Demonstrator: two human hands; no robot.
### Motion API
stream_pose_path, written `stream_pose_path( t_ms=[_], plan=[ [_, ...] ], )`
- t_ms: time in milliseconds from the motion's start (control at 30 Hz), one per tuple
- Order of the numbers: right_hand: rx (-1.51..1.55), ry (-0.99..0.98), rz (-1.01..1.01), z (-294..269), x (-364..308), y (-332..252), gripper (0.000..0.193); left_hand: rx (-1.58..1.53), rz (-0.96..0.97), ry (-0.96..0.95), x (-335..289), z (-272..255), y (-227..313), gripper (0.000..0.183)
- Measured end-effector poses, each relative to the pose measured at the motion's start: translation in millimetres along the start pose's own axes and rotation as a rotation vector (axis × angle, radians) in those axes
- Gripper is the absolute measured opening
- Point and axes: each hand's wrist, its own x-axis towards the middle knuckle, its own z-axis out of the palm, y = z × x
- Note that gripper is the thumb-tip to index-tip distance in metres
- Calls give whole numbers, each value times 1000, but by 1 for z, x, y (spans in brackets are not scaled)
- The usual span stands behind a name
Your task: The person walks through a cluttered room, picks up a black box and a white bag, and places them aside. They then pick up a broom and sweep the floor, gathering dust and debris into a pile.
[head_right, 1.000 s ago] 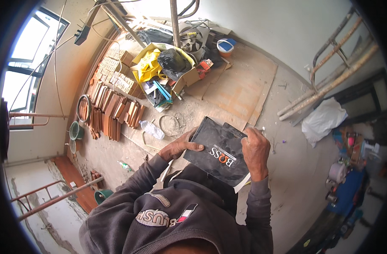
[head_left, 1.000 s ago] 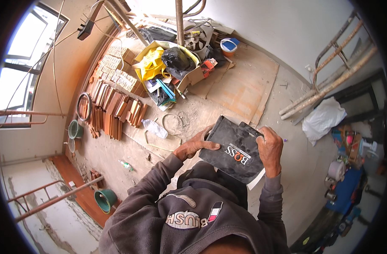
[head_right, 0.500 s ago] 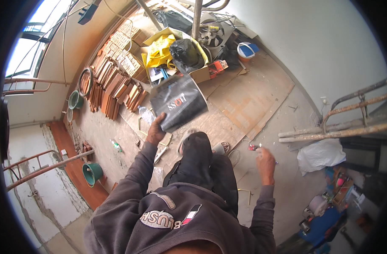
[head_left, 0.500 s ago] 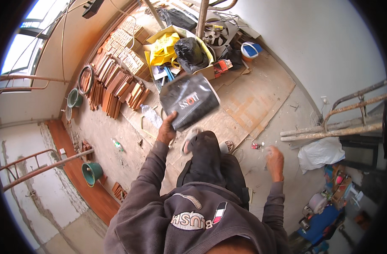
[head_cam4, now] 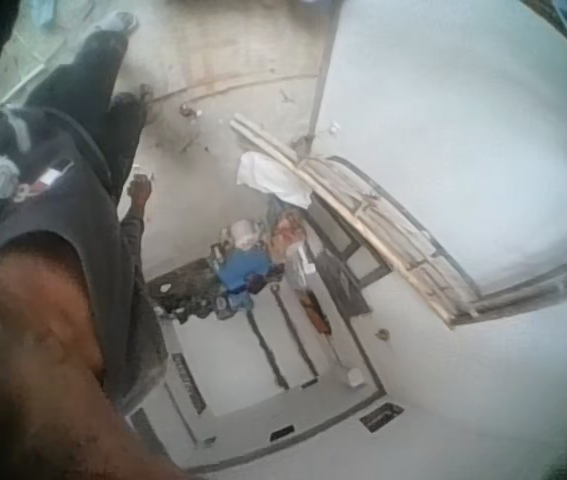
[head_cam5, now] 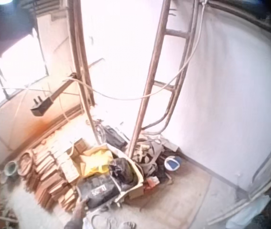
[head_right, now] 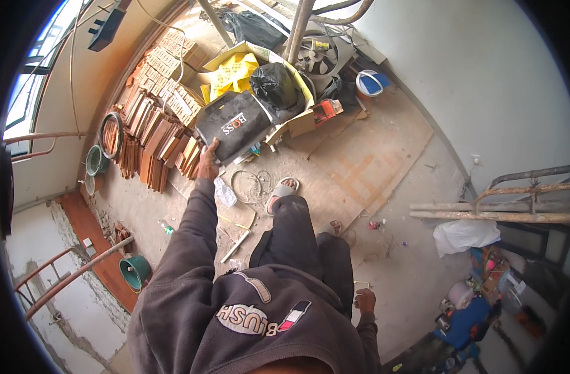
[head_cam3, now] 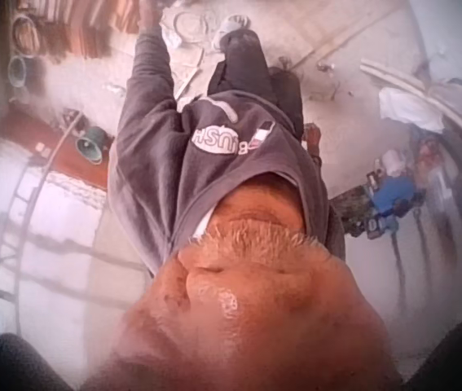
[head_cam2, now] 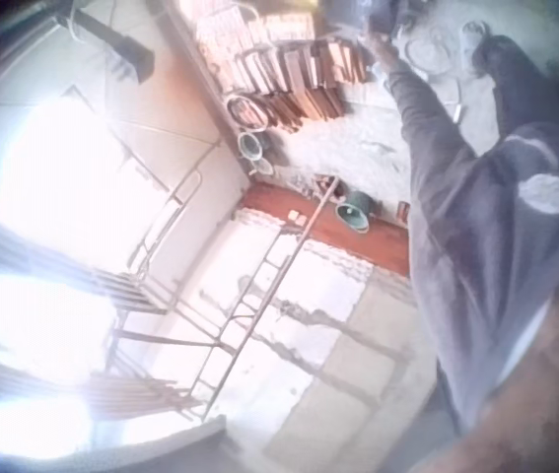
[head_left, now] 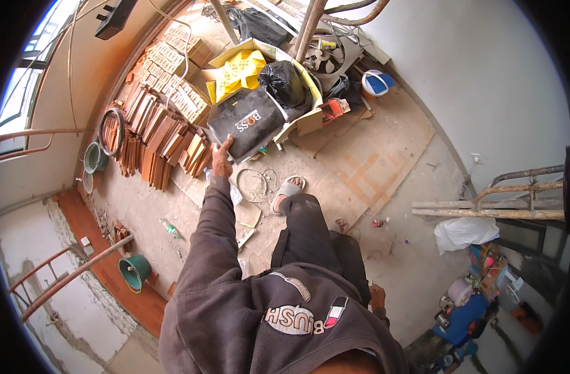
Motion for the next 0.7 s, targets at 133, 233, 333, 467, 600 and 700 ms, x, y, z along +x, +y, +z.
stream_pose_path(
  t_ms=[133,233,333,467,600,700],
  plan=[
    [-45,81,-200,23,4,-5,24,173,46,93,42,-9,2,95],
    [-100,126,-259,35,1,-30,24,244,-56,123,38,-19,-2,89],
    [-103,162,-282,44,-7,-67,24,340,-160,8,14,-40,-7,81],
    [-44,148,-242,42,-18,-92,25,421,-292,-74,-15,-76,-30,68],
    [151,121,-181,45,-21,-84,23,624,-377,-223,-39,-100,-36,59],
    [202,125,-131,51,-32,-93,22,809,-417,-332,-54,-97,-21,59]
  ],
)
